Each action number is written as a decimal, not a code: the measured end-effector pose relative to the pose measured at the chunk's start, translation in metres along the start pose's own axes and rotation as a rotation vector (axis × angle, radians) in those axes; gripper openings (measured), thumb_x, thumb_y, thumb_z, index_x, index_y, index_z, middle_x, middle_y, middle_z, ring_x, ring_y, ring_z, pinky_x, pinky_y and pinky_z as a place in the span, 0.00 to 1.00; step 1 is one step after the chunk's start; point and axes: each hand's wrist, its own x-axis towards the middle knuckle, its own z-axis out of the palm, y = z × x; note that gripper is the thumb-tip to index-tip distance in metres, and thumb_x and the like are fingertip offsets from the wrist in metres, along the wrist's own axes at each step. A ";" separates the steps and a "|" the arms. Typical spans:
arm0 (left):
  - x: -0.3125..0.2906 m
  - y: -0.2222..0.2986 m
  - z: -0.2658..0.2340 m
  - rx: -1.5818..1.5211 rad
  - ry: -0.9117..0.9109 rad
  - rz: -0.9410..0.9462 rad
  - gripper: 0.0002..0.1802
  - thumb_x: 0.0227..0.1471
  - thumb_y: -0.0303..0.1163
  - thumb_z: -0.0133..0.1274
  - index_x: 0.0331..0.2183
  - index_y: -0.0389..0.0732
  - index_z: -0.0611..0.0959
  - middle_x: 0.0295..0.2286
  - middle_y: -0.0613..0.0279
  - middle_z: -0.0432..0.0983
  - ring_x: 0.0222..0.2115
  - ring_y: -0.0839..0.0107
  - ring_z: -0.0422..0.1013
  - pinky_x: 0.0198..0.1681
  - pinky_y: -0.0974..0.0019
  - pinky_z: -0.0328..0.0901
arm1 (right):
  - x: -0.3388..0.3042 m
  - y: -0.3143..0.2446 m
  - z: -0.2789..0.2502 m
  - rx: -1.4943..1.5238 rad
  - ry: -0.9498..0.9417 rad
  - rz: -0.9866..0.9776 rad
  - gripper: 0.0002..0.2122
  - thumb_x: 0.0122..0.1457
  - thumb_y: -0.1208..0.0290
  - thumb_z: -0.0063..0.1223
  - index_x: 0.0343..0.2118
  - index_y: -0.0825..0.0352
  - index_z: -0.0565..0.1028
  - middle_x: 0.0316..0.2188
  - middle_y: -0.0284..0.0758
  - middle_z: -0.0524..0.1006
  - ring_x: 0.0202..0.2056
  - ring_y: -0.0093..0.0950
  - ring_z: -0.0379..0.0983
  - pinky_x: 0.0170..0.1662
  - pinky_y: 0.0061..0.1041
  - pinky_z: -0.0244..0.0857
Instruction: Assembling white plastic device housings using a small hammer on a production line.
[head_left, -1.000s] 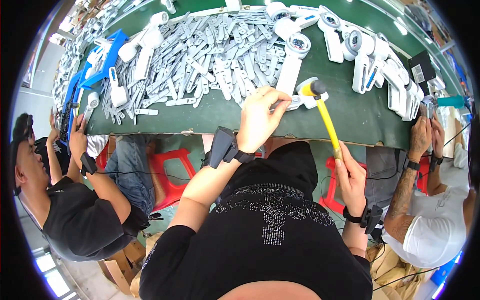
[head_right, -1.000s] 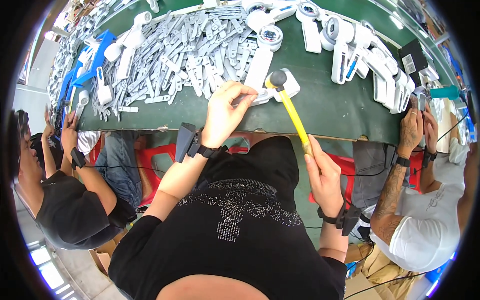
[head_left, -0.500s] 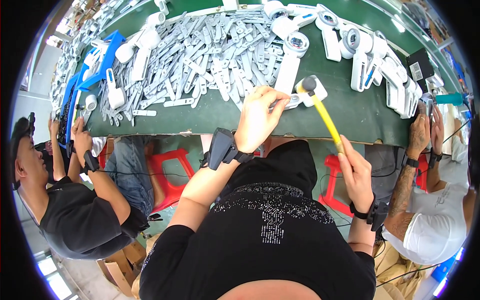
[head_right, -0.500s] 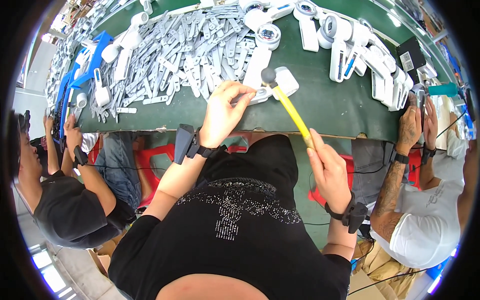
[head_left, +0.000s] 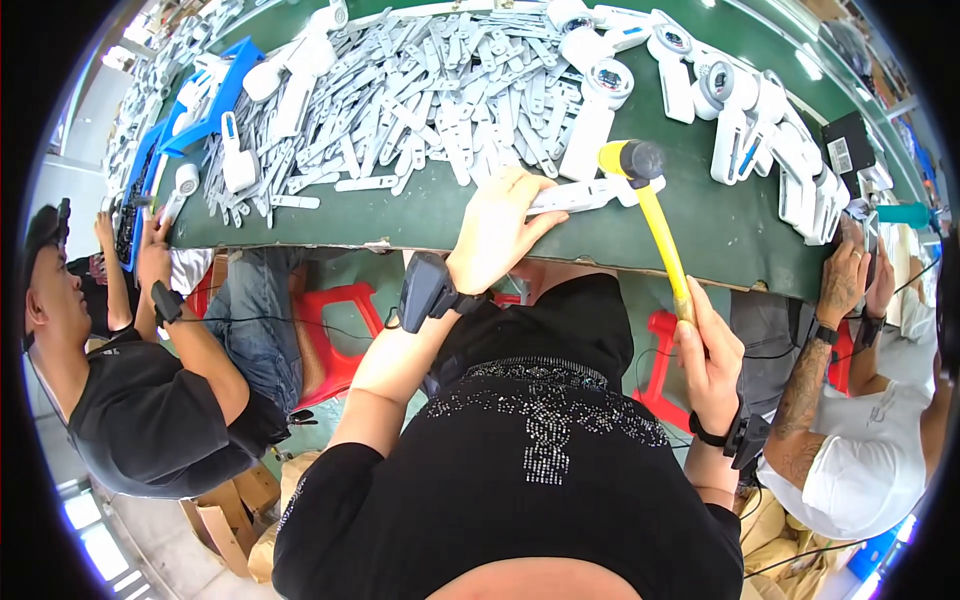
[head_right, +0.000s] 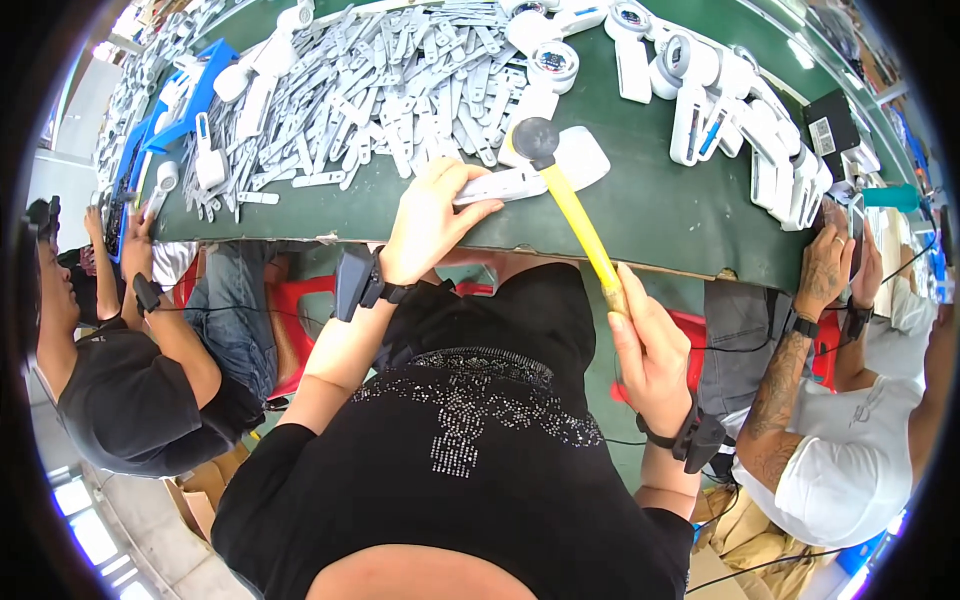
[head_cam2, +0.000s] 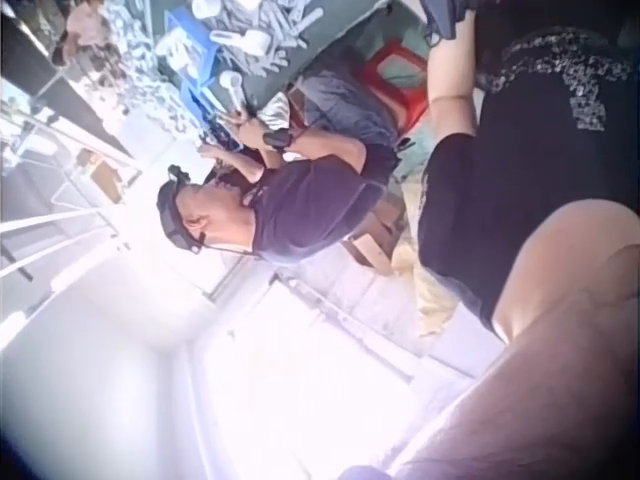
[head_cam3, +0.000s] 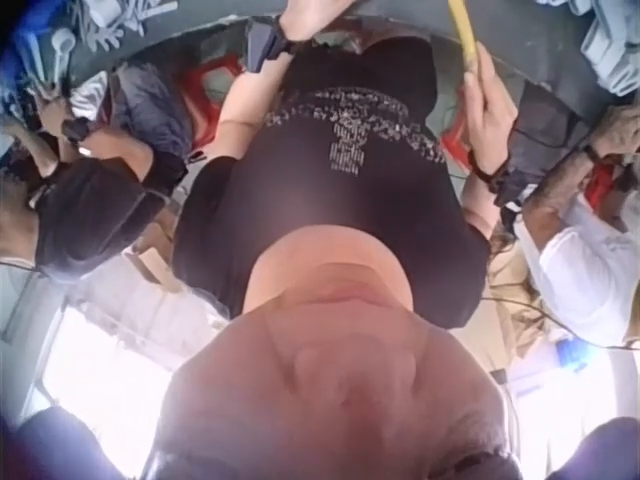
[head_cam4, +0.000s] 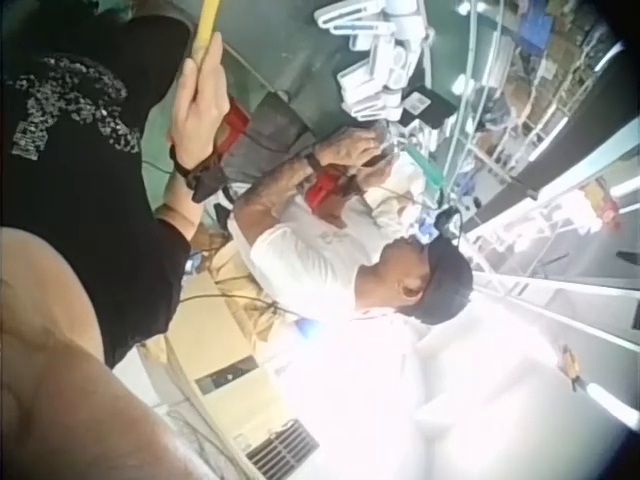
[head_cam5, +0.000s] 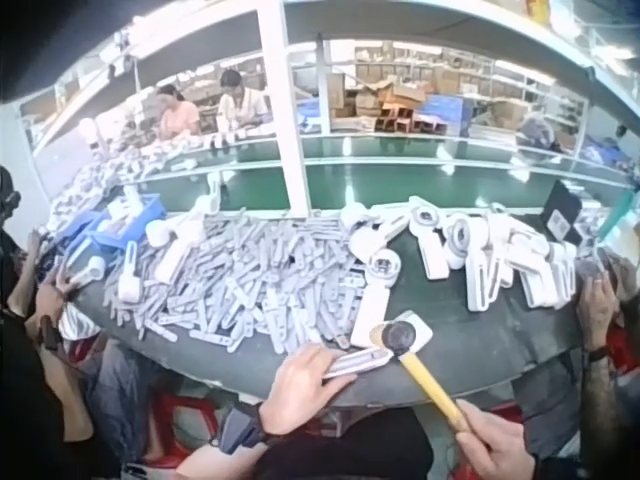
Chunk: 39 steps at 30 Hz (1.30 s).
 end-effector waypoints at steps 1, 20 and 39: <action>-0.002 0.000 0.001 0.003 0.005 -0.003 0.16 0.41 0.34 0.64 0.33 0.37 0.80 0.28 0.56 0.73 0.31 0.57 0.70 0.35 0.59 0.66 | -0.001 -0.002 0.000 -0.002 -0.002 -0.028 0.20 0.59 0.79 0.49 0.55 0.73 0.67 0.37 0.42 0.77 0.33 0.26 0.74 0.40 0.20 0.66; -0.017 -0.006 0.012 -0.269 0.139 -0.167 0.25 0.36 0.26 0.66 0.41 0.41 0.79 0.28 0.58 0.76 0.33 0.58 0.72 0.39 0.61 0.66 | 0.003 -0.006 0.019 -0.077 -0.072 -0.127 0.19 0.58 0.79 0.51 0.54 0.70 0.69 0.23 0.40 0.70 0.21 0.31 0.67 0.27 0.27 0.62; -0.020 -0.009 0.013 -0.283 0.078 -0.277 0.32 0.36 0.26 0.67 0.47 0.40 0.76 0.29 0.60 0.78 0.32 0.68 0.74 0.40 0.66 0.67 | -0.001 -0.013 0.029 -0.192 -0.211 -0.090 0.20 0.58 0.78 0.51 0.54 0.70 0.69 0.23 0.40 0.71 0.22 0.31 0.69 0.26 0.27 0.62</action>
